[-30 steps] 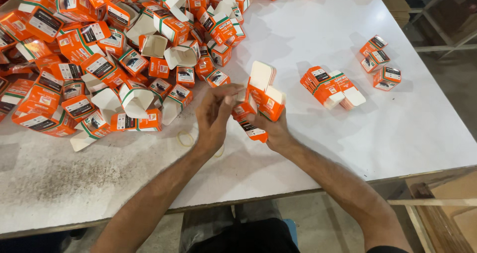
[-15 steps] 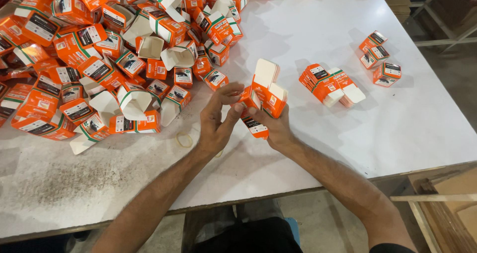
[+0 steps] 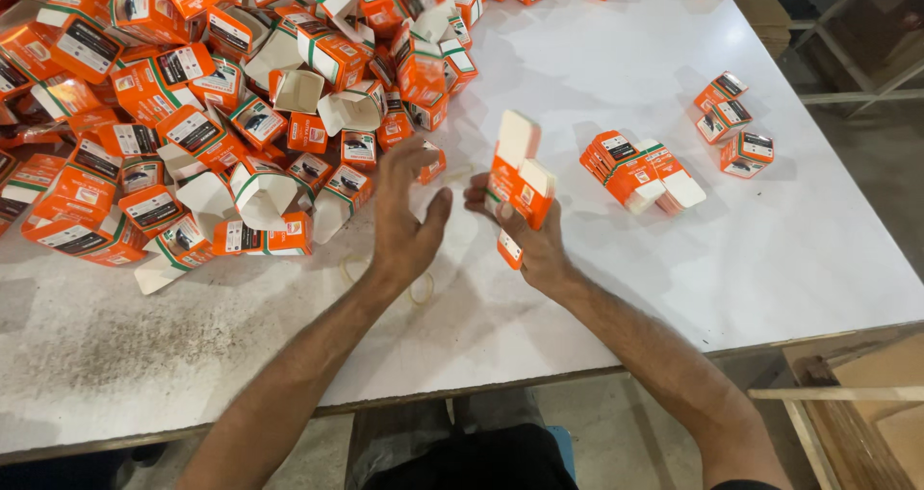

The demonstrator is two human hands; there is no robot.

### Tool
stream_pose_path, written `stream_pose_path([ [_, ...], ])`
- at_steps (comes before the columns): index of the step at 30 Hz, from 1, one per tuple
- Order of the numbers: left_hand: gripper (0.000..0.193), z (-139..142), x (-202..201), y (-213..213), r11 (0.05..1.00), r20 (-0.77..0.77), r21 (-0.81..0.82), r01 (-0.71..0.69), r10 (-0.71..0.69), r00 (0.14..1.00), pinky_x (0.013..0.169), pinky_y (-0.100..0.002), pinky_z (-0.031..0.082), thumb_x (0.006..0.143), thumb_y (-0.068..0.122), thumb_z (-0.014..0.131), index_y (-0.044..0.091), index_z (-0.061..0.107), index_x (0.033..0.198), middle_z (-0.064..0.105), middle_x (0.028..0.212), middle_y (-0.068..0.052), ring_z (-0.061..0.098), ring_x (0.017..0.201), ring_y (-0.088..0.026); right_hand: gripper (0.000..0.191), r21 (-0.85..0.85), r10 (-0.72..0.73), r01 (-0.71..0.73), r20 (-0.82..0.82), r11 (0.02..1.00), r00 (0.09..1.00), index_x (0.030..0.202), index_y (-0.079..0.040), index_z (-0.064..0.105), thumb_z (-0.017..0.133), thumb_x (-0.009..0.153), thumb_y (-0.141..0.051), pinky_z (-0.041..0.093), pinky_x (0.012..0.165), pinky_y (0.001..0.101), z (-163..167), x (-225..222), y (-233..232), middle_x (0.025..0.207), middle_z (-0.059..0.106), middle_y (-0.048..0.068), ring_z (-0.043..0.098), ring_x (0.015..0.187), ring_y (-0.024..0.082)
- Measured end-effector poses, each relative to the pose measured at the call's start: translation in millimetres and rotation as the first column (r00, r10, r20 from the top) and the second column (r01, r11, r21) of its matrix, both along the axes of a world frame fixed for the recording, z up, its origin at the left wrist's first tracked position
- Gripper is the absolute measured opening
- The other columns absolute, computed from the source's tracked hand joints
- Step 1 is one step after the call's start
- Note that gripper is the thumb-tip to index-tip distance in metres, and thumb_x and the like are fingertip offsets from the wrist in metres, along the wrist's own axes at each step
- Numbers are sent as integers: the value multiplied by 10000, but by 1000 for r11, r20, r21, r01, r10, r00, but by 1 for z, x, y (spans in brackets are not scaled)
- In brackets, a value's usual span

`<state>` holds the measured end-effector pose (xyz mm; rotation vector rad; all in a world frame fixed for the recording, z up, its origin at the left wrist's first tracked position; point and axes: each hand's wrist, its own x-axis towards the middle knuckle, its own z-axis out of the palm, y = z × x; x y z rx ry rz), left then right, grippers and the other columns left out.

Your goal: The person folds flat orange-and-white paper carton blanks into open boxes at a workbench. They pick up a folded blank, press and crease the sides by hand to shape the box, and place the finished box on the table with a growing pile of completed boxes.

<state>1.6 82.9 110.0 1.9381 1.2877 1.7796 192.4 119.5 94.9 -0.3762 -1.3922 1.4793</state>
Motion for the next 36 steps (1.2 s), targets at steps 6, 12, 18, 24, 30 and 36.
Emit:
stream_pose_path([
  [6, 315, 1, 7, -7, 996, -201, 58, 63, -51, 978, 992, -429, 462, 929, 0, 751, 46, 613, 1209, 602, 1245, -136, 534, 1184, -305, 604, -136, 307, -293, 94, 946, 947, 1360, 76, 538, 749, 967, -332, 556, 941, 476, -10, 6, 2, 1211, 632, 187, 620, 1115, 312],
  [12, 262, -4, -1, -4, 976, -57, 130, 173, -167, 984, 944, -358, 536, 924, -83, 675, 76, 527, 1071, 677, 1170, -96, 662, 1070, -261, 575, -378, 350, -388, -168, 840, 922, 1320, 49, 567, 728, 905, -314, 574, 1007, 476, -5, 5, 7, 1230, 672, 176, 670, 1134, 296],
  [18, 328, -5, 5, -13, 885, 262, -146, 442, -396, 880, 860, -339, 552, 1100, 158, 499, 16, 392, 1376, 616, 1154, -81, 618, 970, -191, 544, -225, 193, -189, -1, 956, 981, 1336, 18, 563, 780, 870, -162, 577, 968, 411, 3, 3, -2, 1200, 676, 115, 678, 1113, 210],
  [24, 364, -18, 6, -12, 994, -25, 62, 94, -93, 995, 1025, -388, 457, 1125, 250, 547, -37, 494, 1344, 614, 1286, -143, 553, 1142, -228, 455, 27, -5, 2, 134, 1000, 991, 1326, 10, 586, 774, 921, -78, 591, 970, 343, 7, 4, -7, 1192, 707, 64, 685, 1091, 138],
  [30, 229, -38, 8, -2, 903, 483, -181, 390, -263, 835, 902, -334, 455, 1156, 183, 580, 0, 677, 1057, 585, 978, -87, 513, 1007, -192, 656, 358, -226, 132, 234, 924, 946, 1432, 29, 486, 824, 885, -97, 559, 1033, 339, 13, -4, -20, 1312, 630, 93, 637, 1199, 167],
  [36, 404, -17, 16, 3, 793, 874, -27, 609, -277, 399, 1047, -382, 513, 891, 2, 569, 187, 510, 1244, 632, 1234, -33, 599, 1217, -213, 750, 422, -199, 87, 228, 902, 953, 1526, 23, 395, 811, 913, -89, 515, 1126, 360, 8, -3, -22, 1431, 562, 123, 580, 1320, 195],
])
